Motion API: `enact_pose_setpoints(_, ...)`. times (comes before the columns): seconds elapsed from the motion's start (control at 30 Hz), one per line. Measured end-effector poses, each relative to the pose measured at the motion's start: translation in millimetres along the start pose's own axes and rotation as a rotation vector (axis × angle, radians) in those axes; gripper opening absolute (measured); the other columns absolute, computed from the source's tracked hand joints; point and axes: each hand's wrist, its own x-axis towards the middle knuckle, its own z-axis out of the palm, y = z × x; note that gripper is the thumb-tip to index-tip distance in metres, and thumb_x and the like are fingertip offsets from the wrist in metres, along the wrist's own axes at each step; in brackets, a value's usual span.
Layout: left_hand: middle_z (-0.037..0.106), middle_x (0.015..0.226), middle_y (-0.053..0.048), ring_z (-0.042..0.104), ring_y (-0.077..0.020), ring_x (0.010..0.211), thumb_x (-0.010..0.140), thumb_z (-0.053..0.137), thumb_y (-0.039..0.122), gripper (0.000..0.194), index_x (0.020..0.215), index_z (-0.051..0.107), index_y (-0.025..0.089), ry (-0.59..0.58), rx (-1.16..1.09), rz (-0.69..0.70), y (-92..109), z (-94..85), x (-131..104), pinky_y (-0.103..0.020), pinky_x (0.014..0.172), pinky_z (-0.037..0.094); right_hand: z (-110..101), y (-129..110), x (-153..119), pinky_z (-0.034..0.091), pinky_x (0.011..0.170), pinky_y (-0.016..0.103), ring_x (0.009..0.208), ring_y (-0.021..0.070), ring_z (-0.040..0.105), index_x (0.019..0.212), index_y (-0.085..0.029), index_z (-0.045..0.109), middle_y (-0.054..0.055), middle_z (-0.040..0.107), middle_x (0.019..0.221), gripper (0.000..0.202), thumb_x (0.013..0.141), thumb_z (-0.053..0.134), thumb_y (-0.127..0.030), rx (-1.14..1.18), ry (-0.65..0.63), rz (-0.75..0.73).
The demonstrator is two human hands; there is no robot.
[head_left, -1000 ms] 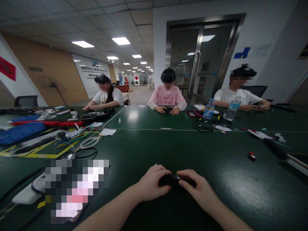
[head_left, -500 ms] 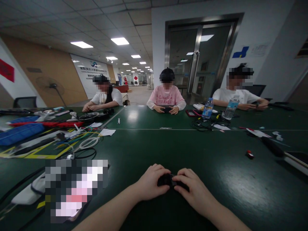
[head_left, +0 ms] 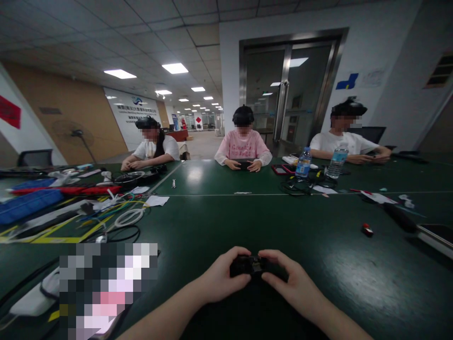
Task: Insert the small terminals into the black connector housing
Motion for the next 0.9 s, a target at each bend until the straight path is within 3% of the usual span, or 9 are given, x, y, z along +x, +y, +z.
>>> enact_pose_setpoints(0.1, 0.057, 0.111, -0.007, 0.054, -0.0216, 0.105, 0.076, 0.066, 0.019, 0.052, 0.122, 0.042, 0.02, 0.055, -0.301, 0.022, -2, 5.7, 5, -0.037, 0.092, 0.041, -1, -4, 2, 0.042, 0.097, 0.042, 0.106, 0.0247, 0.058, 0.105, -0.026, 0.064, 0.003, 0.067, 0.108, 0.033, 0.072, 0.066, -0.021, 0.109, 0.037, 0.01)
enact_pose_setpoints(0.2, 0.059, 0.107, -0.009, 0.059, -0.0222, 0.097, 0.074, 0.072, 0.031, 0.048, 0.114, 0.048, 0.018, 0.078, -0.648, -0.074, 0, 14.3, 9, -0.036, 0.086, 0.043, -2, -5, 3, 0.044, 0.095, 0.042, 0.102, 0.0245, 0.06, 0.101, -0.024, 0.064, 0.004, 0.068, 0.104, 0.03, 0.072, 0.067, -0.022, 0.15, 0.078, -0.001)
enact_pose_setpoints(0.3, 0.061, 0.106, -0.013, 0.065, -0.0226, 0.089, 0.088, 0.05, 0.049, 0.043, 0.113, 0.049, 0.015, 0.042, -1.049, -0.26, 8, 21.2, 10, -0.035, 0.08, 0.046, -4, -7, 3, 0.044, 0.095, 0.042, 0.101, 0.0245, 0.06, 0.099, -0.023, 0.065, 0.004, 0.069, 0.101, 0.027, 0.072, 0.068, -0.023, 0.124, 0.096, -0.037)
enact_pose_setpoints(0.37, 0.062, 0.106, -0.016, 0.066, -0.0226, 0.089, 0.094, 0.037, 0.049, 0.045, 0.113, 0.05, 0.011, 0.027, -1.214, -0.342, 15, 23.2, 9, -0.034, 0.081, 0.046, -6, -9, 3, 0.043, 0.094, 0.042, 0.1, 0.0244, 0.061, 0.098, -0.023, 0.066, 0.004, 0.069, 0.1, 0.025, 0.073, 0.067, -0.024, 0.089, 0.089, -0.054)
enact_pose_setpoints(0.53, 0.067, 0.093, -0.015, 0.068, -0.0195, 0.081, 0.095, 0.039, 0.022, 0.024, 0.107, 0.052, 0.006, 0.204, -1.303, -0.413, 23, 28.2, 12, -0.032, 0.084, 0.047, -9, -13, 6, 0.043, 0.096, 0.041, 0.102, 0.0238, 0.06, 0.103, -0.022, 0.064, 0.004, 0.068, 0.104, 0.029, 0.074, 0.066, -0.021, 0.062, 0.066, -0.066)
enact_pose_setpoints(0.63, 0.068, 0.092, -0.015, 0.069, -0.0188, 0.078, 0.093, 0.044, 0.017, 0.021, 0.109, 0.052, 0.006, 0.271, -1.313, -0.382, 19, 35.1, 14, -0.031, 0.082, 0.048, -7, -14, 8, 0.044, 0.095, 0.042, 0.101, 0.0236, 0.061, 0.103, -0.021, 0.063, 0.004, 0.069, 0.104, 0.031, 0.073, 0.065, -0.019, 0.07, 0.046, -0.046)
enact_pose_setpoints(0.8, 0.068, 0.096, -0.014, 0.069, -0.0198, 0.082, 0.093, 0.045, 0.019, 0.021, 0.112, 0.05, 0.011, 0.248, -1.354, -0.352, 10, 41.6, 10, -0.031, 0.079, 0.05, -2, -8, 3, 0.044, 0.095, 0.041, 0.102, 0.0236, 0.061, 0.103, -0.022, 0.063, 0.004, 0.068, 0.106, 0.032, 0.072, 0.064, -0.018, 0.071, 0.079, -0.033)
enact_pose_setpoints(0.9, 0.068, 0.098, -0.015, 0.07, -0.021, 0.083, 0.088, 0.047, 0.008, 0.023, 0.111, 0.051, 0.008, 0.174, -1.321, -0.327, 6, 40.7, 6, -0.032, 0.081, 0.05, -1, -1, -4, 0.045, 0.094, 0.04, 0.102, 0.0237, 0.06, 0.105, -0.023, 0.063, 0.004, 0.068, 0.106, 0.033, 0.073, 0.064, -0.019, 0.066, 0.077, -0.011)
